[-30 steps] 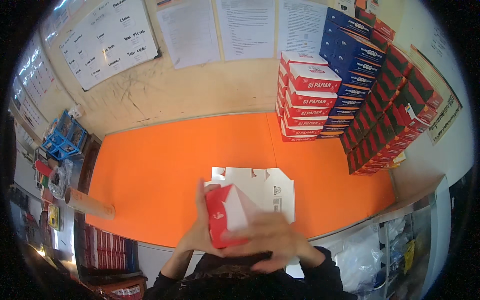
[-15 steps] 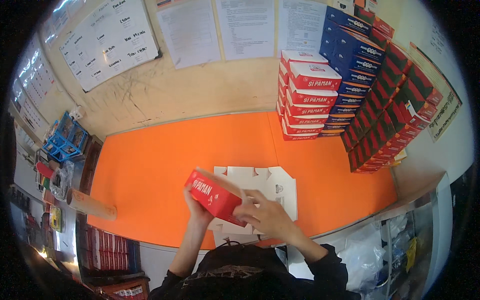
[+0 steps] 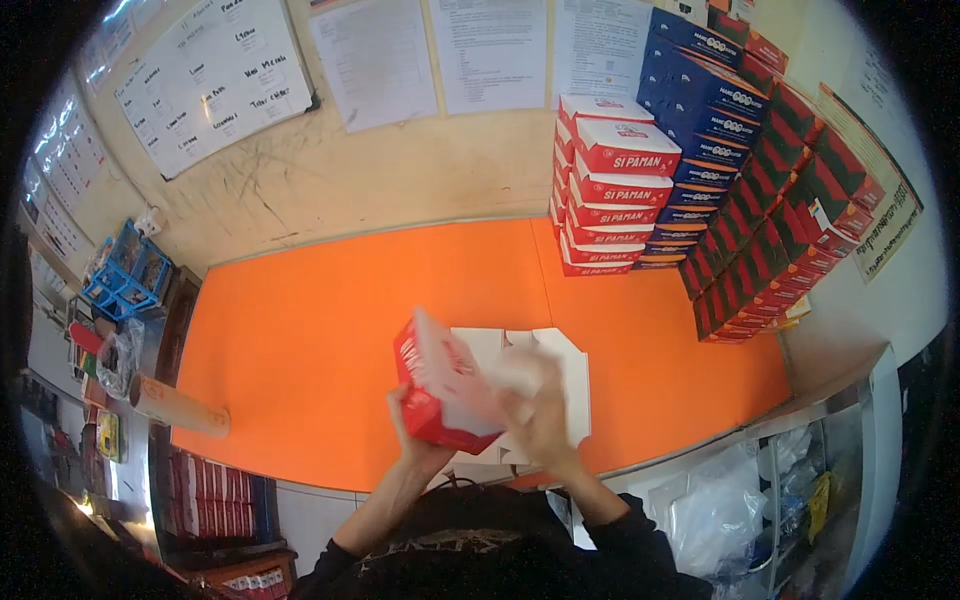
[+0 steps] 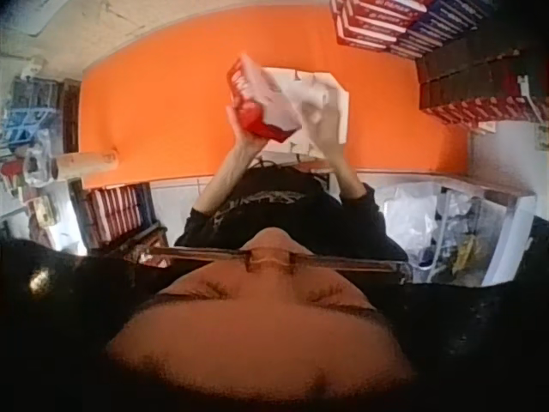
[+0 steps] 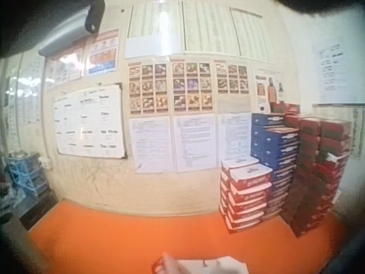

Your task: The person folds and assembles cardboard boxes by hand on an orange tabletop, taking them from a stack and placing finished boxes into a separate pile.

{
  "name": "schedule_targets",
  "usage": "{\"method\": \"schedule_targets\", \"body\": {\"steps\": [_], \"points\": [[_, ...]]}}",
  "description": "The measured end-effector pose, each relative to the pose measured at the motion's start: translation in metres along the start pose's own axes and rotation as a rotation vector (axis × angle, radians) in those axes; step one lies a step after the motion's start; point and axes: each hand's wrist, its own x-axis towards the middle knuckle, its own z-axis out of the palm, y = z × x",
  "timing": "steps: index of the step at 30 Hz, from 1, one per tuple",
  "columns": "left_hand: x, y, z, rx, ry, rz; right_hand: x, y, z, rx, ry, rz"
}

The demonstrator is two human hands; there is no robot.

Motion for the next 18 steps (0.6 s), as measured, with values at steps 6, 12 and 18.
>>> {"method": "schedule_targets", "body": {"steps": [6,12,18], "points": [[-0.011,-0.013,0.008,1.190,0.071,0.238,-0.015,-0.005,0.022,0.143,0.094,0.650],[-0.008,-0.015,0.010,1.825,-0.081,0.512,-0.025,-0.013,-0.001,0.659,-0.030,0.922],[-0.011,-0.022,0.016,1.906,-0.163,0.271,-0.054,0.002,0.008,0.324,-0.183,0.690]]}}
